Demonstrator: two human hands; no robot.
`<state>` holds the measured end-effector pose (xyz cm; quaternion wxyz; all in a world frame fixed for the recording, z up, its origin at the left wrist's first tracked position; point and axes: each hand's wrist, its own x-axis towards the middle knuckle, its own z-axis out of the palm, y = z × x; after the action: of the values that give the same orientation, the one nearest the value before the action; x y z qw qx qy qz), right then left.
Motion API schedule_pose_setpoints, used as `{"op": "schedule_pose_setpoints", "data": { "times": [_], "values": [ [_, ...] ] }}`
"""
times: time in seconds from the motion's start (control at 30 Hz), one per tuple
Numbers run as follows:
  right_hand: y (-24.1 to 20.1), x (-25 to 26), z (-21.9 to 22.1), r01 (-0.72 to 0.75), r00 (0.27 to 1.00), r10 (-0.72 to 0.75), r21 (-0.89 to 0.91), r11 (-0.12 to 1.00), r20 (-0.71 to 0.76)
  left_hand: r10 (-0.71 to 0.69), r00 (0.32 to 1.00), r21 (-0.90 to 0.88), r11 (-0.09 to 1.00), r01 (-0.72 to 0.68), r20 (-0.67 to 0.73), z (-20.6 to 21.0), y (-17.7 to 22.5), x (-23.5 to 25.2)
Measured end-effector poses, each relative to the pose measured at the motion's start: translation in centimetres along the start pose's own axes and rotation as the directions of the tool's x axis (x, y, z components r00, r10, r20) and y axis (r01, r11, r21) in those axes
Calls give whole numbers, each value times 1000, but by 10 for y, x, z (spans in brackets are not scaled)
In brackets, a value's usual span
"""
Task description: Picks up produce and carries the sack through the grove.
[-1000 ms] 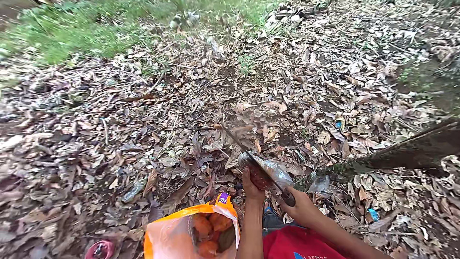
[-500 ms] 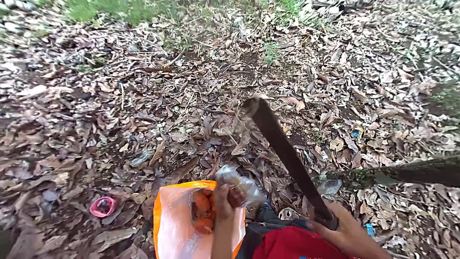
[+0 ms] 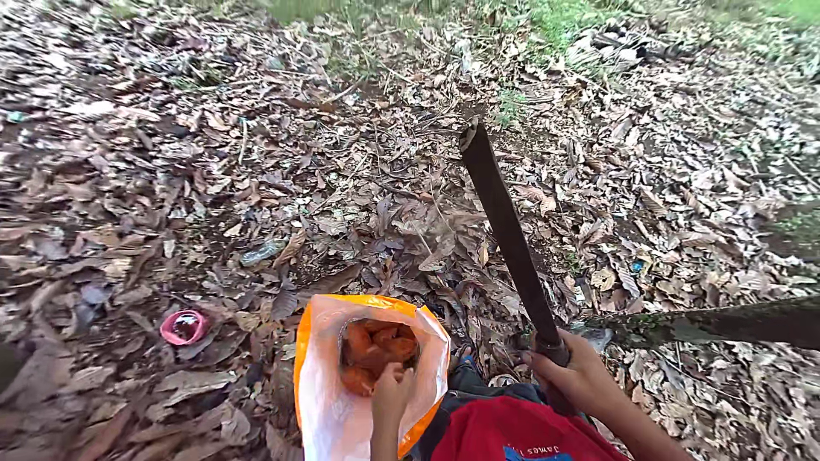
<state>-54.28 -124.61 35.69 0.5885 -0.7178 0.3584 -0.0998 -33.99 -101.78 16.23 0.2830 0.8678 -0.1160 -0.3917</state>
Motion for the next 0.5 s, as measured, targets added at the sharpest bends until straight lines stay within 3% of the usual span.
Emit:
{"op": "schedule_pose_setpoints", "data": {
  "times": [0.17,0.3,0.4,0.5],
  "values": [
    [-6,4,-11,37,995,-47,-115,993,-86,39,995,56,997,-44,91,22,15,-17],
    [6,-7,-57,117,931,-266,-484,867,-251,146,981,58,986,-154,126,16,18,-22],
    [27,-33,-100,17,864,-318,-610,792,-389,134,956,101,981,-166,261,13,15,-29],
    [49,-62,-125,-133,822,-242,-587,799,-515,135,921,180,961,-211,365,12,20,-35]
  ]
}}
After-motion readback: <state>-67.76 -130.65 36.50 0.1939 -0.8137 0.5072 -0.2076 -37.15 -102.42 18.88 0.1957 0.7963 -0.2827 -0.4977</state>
